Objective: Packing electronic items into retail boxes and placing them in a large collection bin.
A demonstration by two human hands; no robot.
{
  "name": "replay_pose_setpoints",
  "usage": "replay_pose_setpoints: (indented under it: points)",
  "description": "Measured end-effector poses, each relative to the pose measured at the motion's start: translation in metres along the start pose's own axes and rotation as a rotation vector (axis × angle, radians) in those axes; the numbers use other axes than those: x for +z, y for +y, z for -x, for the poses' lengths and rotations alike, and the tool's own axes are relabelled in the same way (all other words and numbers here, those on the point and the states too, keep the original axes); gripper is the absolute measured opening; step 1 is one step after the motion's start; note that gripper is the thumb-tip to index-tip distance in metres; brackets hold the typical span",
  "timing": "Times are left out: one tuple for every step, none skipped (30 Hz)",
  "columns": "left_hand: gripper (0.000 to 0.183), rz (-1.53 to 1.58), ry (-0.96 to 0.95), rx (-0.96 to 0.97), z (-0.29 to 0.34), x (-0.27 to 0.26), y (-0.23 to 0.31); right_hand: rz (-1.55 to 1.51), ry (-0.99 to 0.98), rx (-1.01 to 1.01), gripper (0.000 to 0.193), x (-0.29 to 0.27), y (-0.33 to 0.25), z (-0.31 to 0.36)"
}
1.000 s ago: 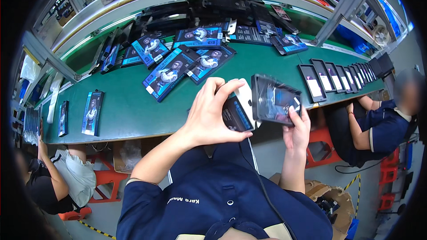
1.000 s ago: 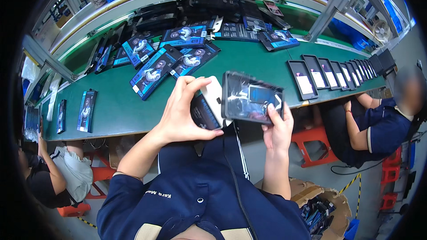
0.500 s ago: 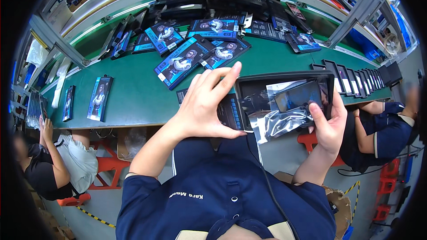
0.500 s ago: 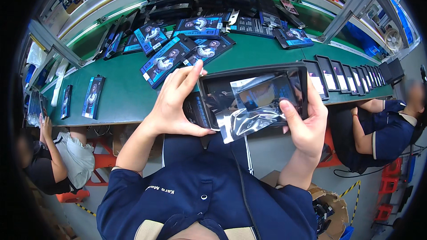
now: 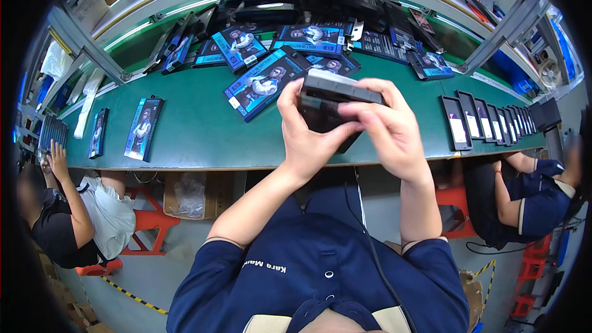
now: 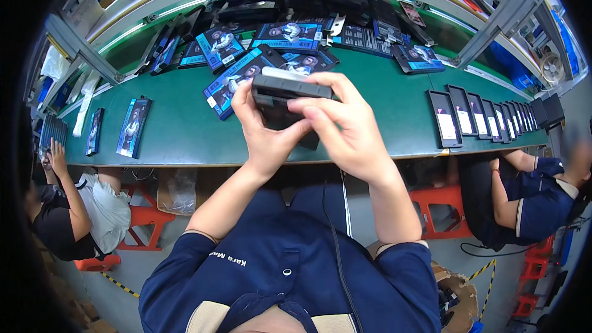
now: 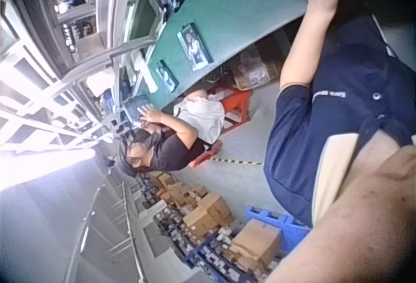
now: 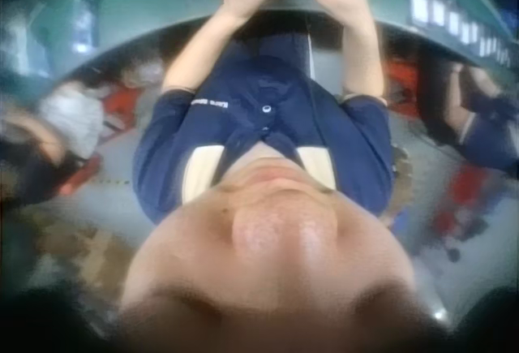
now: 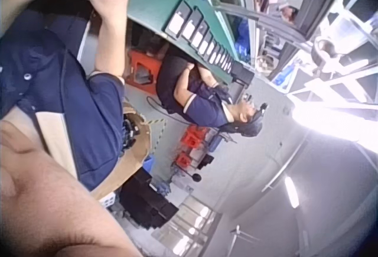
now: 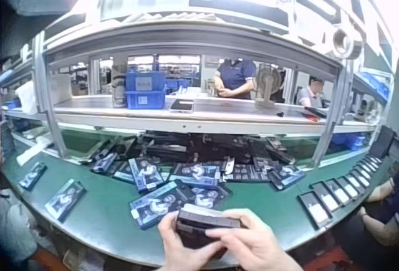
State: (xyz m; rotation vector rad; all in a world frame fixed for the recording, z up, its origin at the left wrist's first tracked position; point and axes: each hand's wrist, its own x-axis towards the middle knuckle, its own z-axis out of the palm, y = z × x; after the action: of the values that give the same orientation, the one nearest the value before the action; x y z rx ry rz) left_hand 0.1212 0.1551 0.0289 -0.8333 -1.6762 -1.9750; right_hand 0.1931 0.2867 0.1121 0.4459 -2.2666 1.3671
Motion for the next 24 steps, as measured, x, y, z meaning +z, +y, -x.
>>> replay_pose_setpoints:
  points:
    - [0.105, -0.01, 0.007, 0.028, 0.001, 0.002, 0.003, 0.011, -0.12, -0.18, 0.027, -0.01, 0.005, -0.003]
    - [0.105, -0.027, -0.011, 0.109, -0.002, 0.001, 0.0, -0.34, 0.03, -0.15, 0.042, 0.001, 0.01, 0.0]
    - [0.105, -0.027, -0.007, 0.109, -0.002, 0.002, 0.0, -0.69, 0.182, -0.113, 0.059, 0.011, 0.011, 0.003]
    - [0.104, -0.009, -0.026, 0.106, -0.001, 0.001, 0.0, -0.725, 0.183, 0.048, 0.077, 0.005, 0.007, 0.001]
    - [0.103, 0.01, -0.046, 0.101, -0.001, 0.0, 0.0, -0.757, 0.219, 0.116, 0.071, 0.007, 0.009, -0.001]
    - [0.096, 0.026, -0.027, 0.103, -0.005, 0.002, -0.001, -0.774, 0.218, 0.163, 0.07, 0.007, 0.01, -0.005]
    - [0.096, 0.025, -0.03, 0.096, -0.007, -0.001, -0.003, -0.79, 0.224, 0.216, 0.068, 0.009, 0.01, -0.008]
    - [0.092, -0.081, -0.064, 0.194, -0.011, -0.005, -0.006, -0.711, 0.224, 0.192, 0.067, 0.013, 0.014, -0.009]
    - [0.089, -0.185, -0.098, 0.291, -0.013, -0.007, -0.009, -0.631, 0.223, 0.168, 0.066, 0.017, 0.019, -0.009]
    - [0.082, -0.096, -0.076, 0.221, -0.016, -0.005, -0.01, -0.707, 0.186, 0.256, 0.061, 0.019, 0.024, -0.011]
    - [0.077, -0.151, -0.082, 0.198, -0.019, -0.008, -0.004, -0.731, 0.228, 0.258, 0.05, 0.019, 0.02, -0.015]
    - [0.072, 0.066, -0.148, 0.038, -0.02, -0.013, -0.005, -0.681, 0.285, 0.206, 0.044, 0.024, 0.023, -0.013]
    - [0.066, 0.281, -0.206, -0.12, -0.023, -0.016, -0.006, -0.631, 0.333, 0.151, 0.039, 0.031, 0.031, -0.011]
    - [0.048, 0.571, -0.212, -0.211, -0.032, -0.011, 0.006, -0.279, 0.427, -0.06, 0.032, 0.034, 0.042, -0.005]
    - [0.035, 0.663, -0.146, -0.367, -0.037, -0.008, 0.017, 0.078, 0.507, -0.266, 0.025, 0.039, 0.053, 0.001]
    - [0.034, 0.642, -0.114, -0.356, -0.04, -0.005, 0.021, 0.057, 0.602, -0.374, 0.017, 0.054, 0.059, -0.001]
    - [0.033, 0.62, -0.082, -0.344, -0.042, -0.003, 0.022, 0.107, 0.637, -0.377, 0.013, 0.058, 0.062, -0.003]
    - [0.038, 0.616, -0.116, -0.347, -0.041, -0.005, 0.021, 0.028, 0.606, -0.298, 0.014, 0.054, 0.062, -0.002]
    - [0.042, 0.611, -0.149, -0.346, -0.041, -0.007, 0.019, -0.052, 0.572, -0.222, 0.015, 0.051, 0.06, -0.004]
    - [0.035, 0.579, -0.115, -0.352, -0.039, -0.007, 0.016, -0.213, 0.632, -0.166, 0.015, 0.056, 0.051, -0.007]
    - [0.035, 0.577, -0.115, -0.355, -0.04, -0.007, 0.016, -0.432, 0.666, -0.072, 0.016, 0.058, 0.038, -0.01]
    - [0.029, 0.496, -0.077, -0.312, -0.04, -0.003, 0.016, -0.447, 0.683, -0.046, 0.017, 0.056, 0.039, -0.01]
    - [0.023, 0.415, -0.039, -0.269, -0.041, -0.001, 0.017, -0.462, 0.7, -0.021, 0.018, 0.055, 0.04, -0.011]
    - [0.018, 0.469, -0.013, -0.295, -0.042, -0.001, 0.018, -0.459, 0.705, -0.017, 0.018, 0.056, 0.041, -0.01]
